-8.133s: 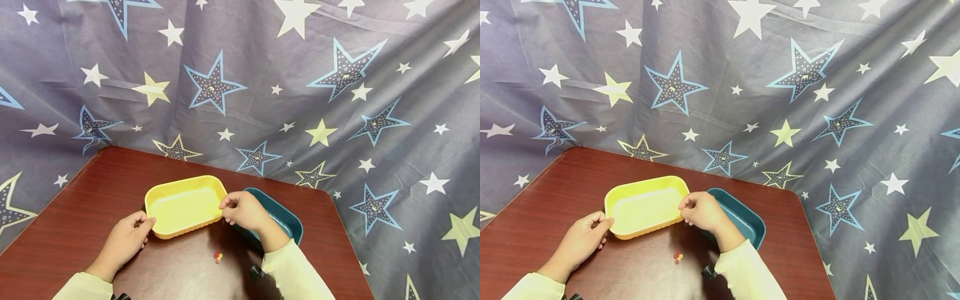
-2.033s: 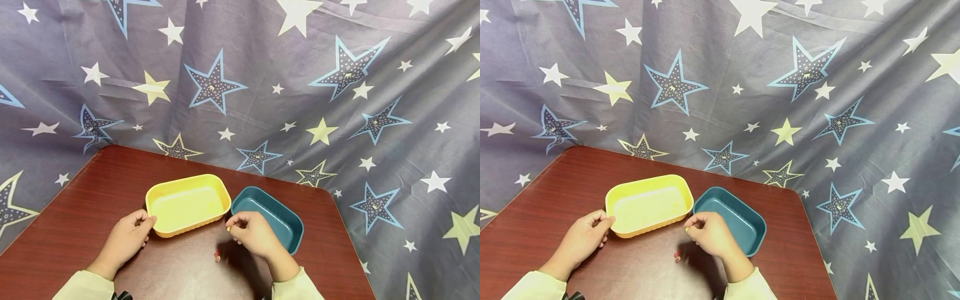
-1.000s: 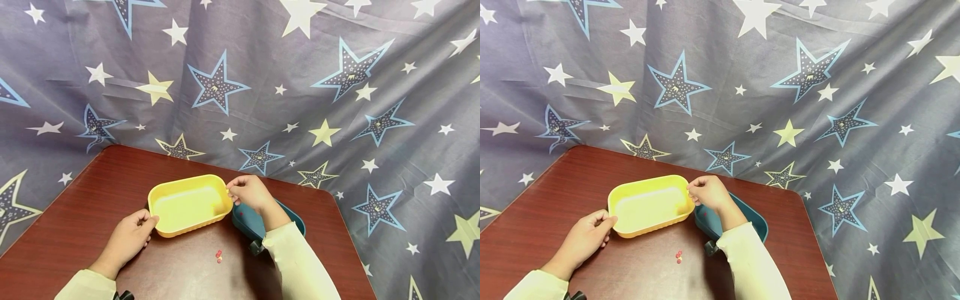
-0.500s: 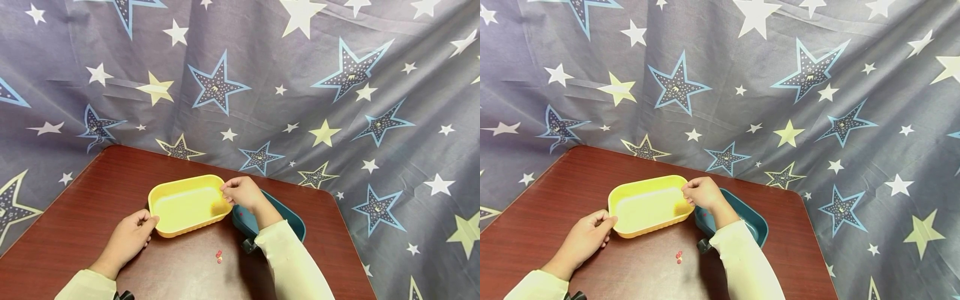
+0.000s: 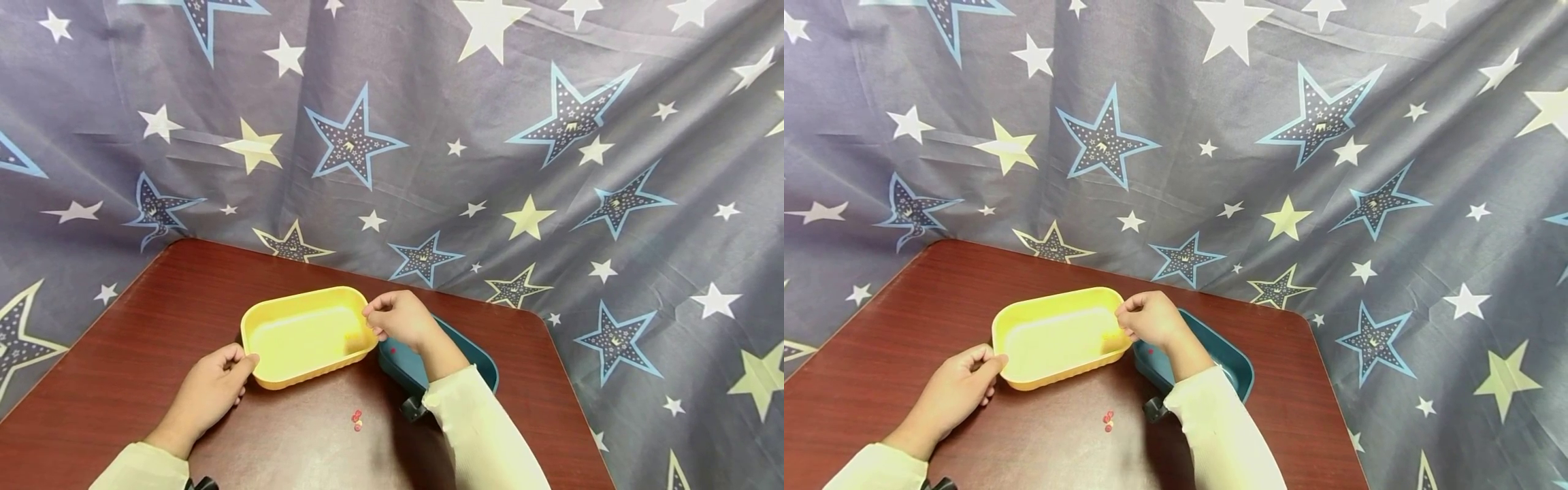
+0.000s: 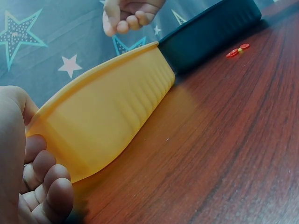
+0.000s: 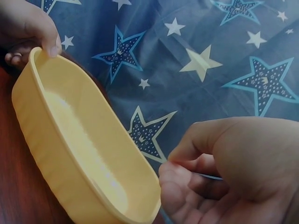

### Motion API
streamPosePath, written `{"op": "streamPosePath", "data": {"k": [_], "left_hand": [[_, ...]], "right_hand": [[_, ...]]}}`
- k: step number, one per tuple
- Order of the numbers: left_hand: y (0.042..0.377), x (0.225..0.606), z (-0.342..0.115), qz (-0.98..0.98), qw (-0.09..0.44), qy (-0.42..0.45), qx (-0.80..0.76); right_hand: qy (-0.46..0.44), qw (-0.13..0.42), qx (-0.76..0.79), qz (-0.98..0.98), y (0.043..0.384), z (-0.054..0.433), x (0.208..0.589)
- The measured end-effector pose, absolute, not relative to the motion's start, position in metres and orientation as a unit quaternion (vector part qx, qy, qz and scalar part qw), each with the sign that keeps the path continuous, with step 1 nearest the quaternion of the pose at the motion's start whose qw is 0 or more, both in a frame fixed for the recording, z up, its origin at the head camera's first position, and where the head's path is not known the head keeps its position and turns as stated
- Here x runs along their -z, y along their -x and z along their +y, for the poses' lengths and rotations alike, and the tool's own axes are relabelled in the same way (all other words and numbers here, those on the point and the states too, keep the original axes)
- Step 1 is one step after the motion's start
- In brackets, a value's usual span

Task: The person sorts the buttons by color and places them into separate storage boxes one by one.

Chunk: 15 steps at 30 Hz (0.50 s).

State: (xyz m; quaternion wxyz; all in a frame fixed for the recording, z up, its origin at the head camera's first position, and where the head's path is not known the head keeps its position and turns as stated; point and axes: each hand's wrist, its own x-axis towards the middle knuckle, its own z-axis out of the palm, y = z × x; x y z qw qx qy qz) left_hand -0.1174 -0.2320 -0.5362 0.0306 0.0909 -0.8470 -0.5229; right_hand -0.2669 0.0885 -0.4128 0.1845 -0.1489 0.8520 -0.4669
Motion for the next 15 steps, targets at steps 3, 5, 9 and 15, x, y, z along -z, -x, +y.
{"op": "streamPosePath", "data": {"k": [3,5,9,15], "left_hand": [[0.116,0.536,-0.231,-0.848,0.027,-0.093,0.521],[0.116,0.536,-0.231,-0.847,0.025,-0.095,0.523],[0.116,0.536,-0.230,-0.846,0.023,-0.098,0.523],[0.118,0.536,-0.232,-0.848,0.032,-0.092,0.520]], "right_hand": [[0.165,0.186,0.446,0.860,0.260,0.095,0.409],[0.175,0.189,0.432,0.864,0.254,0.099,0.406],[0.206,0.194,0.401,0.871,0.240,0.109,0.402],[0.254,0.189,0.337,0.887,0.219,0.117,0.403]]}}
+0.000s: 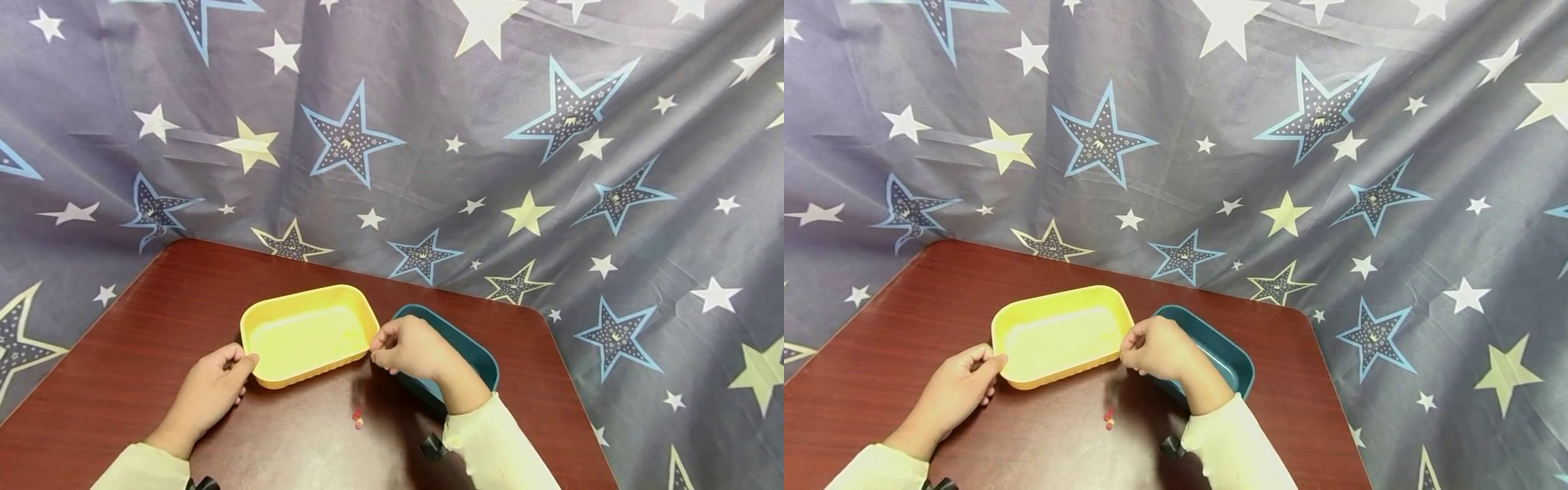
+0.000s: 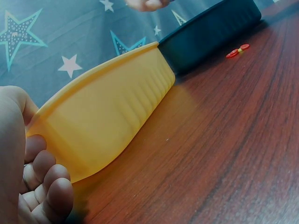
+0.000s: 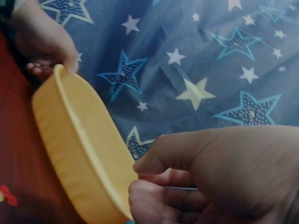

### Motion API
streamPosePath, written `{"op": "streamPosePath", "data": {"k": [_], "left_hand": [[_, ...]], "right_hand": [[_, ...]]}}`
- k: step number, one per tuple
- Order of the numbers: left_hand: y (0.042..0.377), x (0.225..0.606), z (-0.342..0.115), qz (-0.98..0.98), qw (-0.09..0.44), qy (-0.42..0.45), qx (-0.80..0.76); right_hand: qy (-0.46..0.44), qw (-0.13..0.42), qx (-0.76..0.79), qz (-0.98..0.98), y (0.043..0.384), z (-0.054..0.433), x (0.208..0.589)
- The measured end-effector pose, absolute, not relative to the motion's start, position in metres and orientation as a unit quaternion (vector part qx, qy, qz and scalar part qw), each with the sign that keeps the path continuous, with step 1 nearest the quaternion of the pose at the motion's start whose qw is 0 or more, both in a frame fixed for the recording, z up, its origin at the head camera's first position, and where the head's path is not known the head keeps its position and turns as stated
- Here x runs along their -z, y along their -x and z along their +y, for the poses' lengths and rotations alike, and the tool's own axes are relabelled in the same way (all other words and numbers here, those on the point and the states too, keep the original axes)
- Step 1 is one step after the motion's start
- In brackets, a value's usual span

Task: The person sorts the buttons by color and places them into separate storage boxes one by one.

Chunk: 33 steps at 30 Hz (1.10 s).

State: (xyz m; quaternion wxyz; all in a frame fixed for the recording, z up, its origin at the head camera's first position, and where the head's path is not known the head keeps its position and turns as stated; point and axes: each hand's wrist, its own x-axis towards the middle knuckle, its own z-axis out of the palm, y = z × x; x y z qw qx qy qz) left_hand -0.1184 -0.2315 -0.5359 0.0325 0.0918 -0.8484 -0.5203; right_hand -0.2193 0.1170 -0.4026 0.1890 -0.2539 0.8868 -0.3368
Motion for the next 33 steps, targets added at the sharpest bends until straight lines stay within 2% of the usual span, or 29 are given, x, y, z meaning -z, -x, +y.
{"op": "streamPosePath", "data": {"k": [9,22,33], "left_hand": [[0.119,0.537,-0.232,-0.848,0.032,-0.093,0.521],[0.119,0.535,-0.230,-0.851,0.034,-0.092,0.516],[0.118,0.535,-0.230,-0.848,0.029,-0.098,0.520]], "right_hand": [[0.282,0.186,0.281,0.898,0.191,0.122,0.423],[0.242,0.210,0.321,0.891,0.163,0.123,0.464],[0.267,0.145,0.294,0.907,0.149,0.121,0.491]]}}
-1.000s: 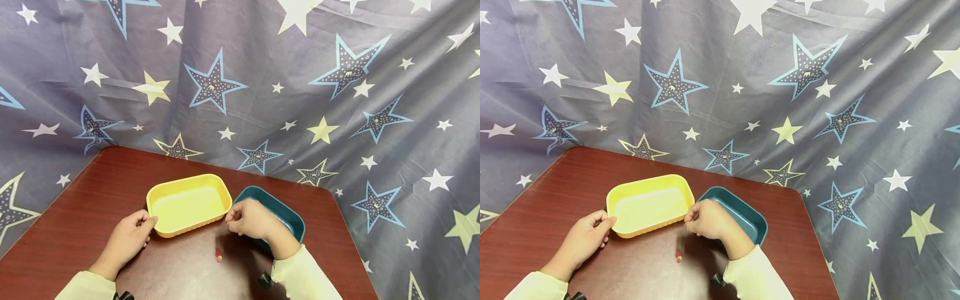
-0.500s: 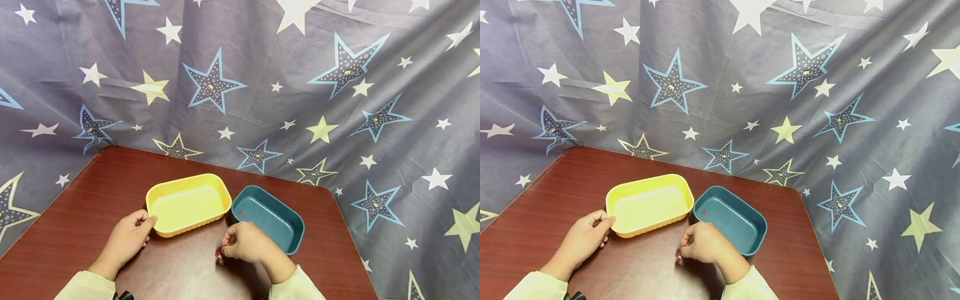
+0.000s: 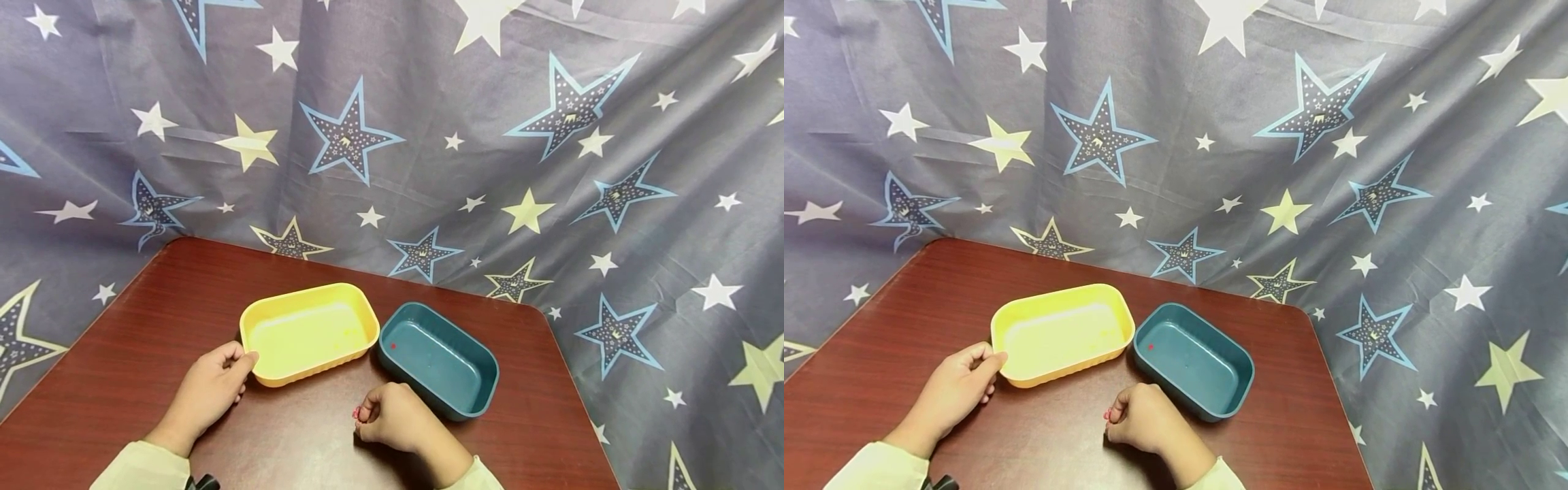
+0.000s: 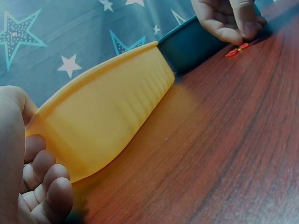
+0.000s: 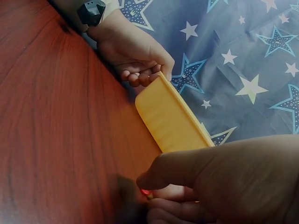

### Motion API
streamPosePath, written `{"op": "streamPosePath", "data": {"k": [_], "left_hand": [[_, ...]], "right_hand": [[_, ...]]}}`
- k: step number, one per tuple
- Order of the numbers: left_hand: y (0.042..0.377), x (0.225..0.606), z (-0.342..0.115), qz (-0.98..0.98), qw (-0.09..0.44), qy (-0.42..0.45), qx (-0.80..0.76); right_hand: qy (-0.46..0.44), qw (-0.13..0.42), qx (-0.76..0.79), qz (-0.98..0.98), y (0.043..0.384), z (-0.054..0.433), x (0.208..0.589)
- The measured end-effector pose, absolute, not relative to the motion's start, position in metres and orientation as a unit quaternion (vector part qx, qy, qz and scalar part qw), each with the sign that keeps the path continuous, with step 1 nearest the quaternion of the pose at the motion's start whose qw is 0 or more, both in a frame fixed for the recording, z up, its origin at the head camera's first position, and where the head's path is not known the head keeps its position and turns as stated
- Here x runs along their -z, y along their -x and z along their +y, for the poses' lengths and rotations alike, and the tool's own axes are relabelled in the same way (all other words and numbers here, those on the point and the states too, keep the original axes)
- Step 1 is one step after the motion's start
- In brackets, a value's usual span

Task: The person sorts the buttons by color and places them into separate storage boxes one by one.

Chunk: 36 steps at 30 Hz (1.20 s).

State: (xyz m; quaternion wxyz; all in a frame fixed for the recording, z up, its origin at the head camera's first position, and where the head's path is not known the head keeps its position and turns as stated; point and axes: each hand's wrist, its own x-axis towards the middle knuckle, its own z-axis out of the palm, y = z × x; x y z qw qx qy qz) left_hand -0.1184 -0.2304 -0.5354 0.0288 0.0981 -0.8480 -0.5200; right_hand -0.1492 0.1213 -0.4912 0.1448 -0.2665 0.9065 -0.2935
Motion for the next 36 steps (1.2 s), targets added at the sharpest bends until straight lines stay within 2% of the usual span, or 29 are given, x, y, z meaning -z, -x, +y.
{"op": "streamPosePath", "data": {"k": [10,25,36], "left_hand": [[0.119,0.535,-0.232,-0.848,0.031,-0.095,0.520],[0.119,0.536,-0.232,-0.850,0.029,-0.097,0.517],[0.119,0.536,-0.233,-0.850,0.027,-0.099,0.517]], "right_hand": [[0.271,0.107,0.296,0.910,0.144,0.119,0.499],[0.276,0.093,0.274,0.916,0.144,0.114,0.503],[0.283,0.103,0.283,0.911,0.143,0.114,0.503]]}}
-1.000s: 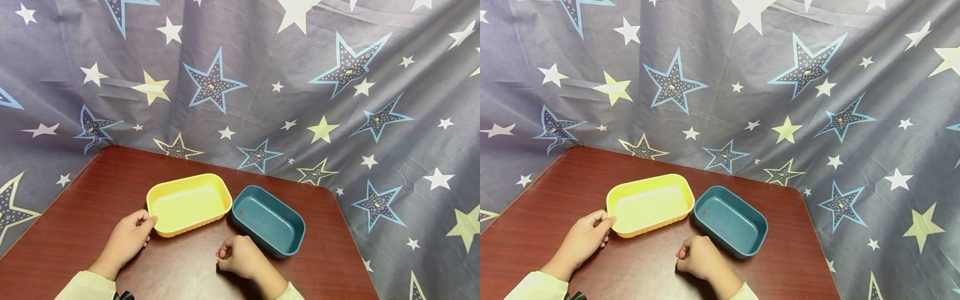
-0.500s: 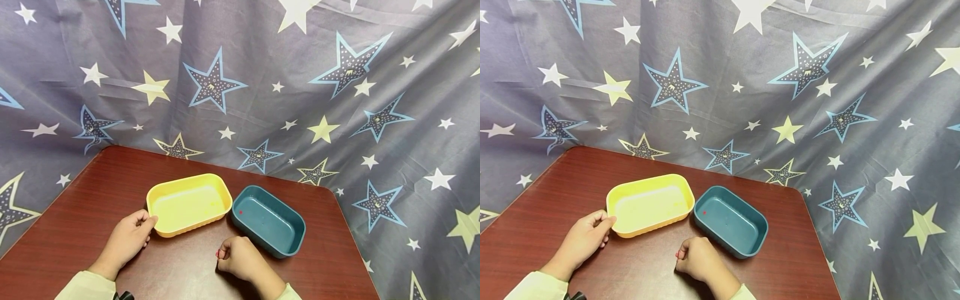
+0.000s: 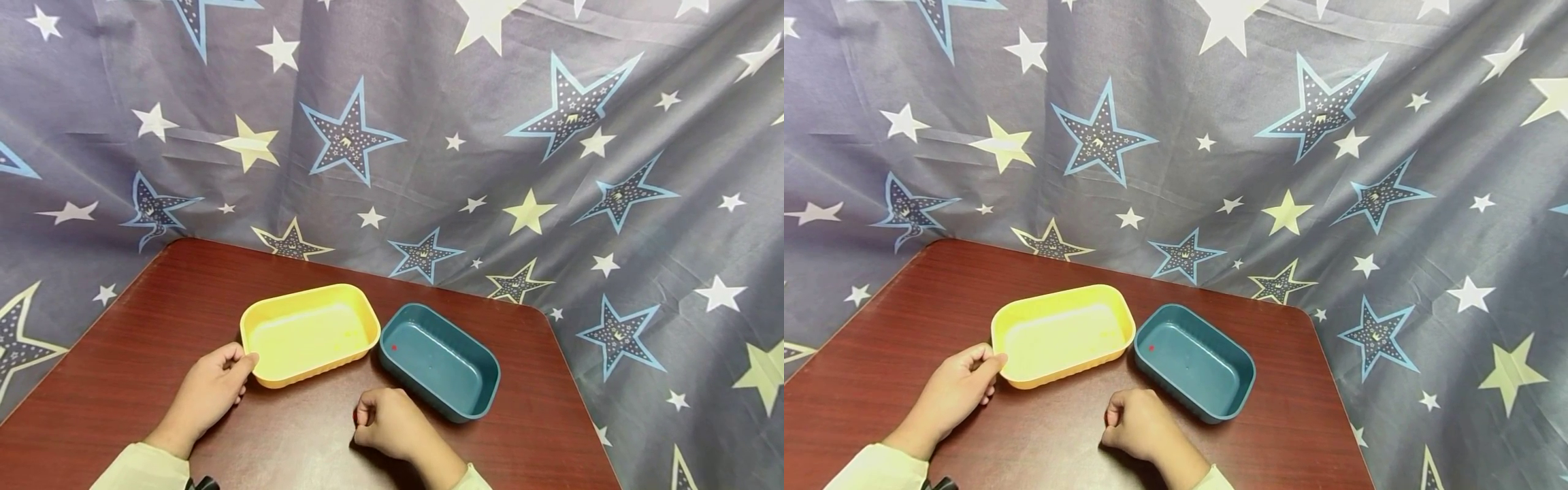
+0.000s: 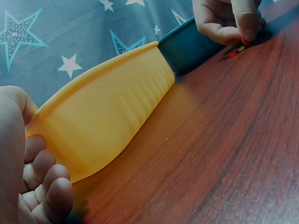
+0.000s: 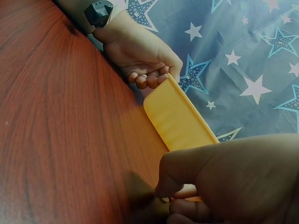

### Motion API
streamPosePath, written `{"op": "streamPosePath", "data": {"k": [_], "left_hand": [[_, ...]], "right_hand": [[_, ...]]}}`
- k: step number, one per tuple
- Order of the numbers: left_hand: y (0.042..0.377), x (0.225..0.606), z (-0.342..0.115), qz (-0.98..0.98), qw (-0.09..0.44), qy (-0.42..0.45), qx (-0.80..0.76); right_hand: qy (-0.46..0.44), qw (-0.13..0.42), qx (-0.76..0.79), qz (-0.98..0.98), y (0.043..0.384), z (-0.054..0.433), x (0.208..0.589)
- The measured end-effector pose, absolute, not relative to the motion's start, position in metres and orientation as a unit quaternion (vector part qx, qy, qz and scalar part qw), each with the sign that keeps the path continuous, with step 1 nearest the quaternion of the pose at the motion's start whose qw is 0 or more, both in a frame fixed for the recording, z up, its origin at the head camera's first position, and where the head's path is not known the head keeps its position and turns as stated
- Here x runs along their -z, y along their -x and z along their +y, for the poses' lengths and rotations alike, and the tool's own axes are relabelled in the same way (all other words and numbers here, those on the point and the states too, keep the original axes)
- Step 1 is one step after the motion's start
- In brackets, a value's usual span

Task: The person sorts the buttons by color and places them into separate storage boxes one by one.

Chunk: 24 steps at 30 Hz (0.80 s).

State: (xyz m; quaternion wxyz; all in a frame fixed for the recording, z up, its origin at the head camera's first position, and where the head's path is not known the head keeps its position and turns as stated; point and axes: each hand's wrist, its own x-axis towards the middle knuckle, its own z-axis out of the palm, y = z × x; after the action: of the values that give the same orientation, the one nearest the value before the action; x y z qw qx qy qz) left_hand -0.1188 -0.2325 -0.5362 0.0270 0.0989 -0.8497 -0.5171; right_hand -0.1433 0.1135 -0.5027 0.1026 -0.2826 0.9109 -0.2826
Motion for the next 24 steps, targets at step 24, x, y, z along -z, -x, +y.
{"op": "streamPosePath", "data": {"k": [24], "left_hand": [[0.118,0.534,-0.230,-0.847,0.029,-0.096,0.523]], "right_hand": [[0.259,0.148,0.438,0.848,0.158,0.129,0.484]]}}
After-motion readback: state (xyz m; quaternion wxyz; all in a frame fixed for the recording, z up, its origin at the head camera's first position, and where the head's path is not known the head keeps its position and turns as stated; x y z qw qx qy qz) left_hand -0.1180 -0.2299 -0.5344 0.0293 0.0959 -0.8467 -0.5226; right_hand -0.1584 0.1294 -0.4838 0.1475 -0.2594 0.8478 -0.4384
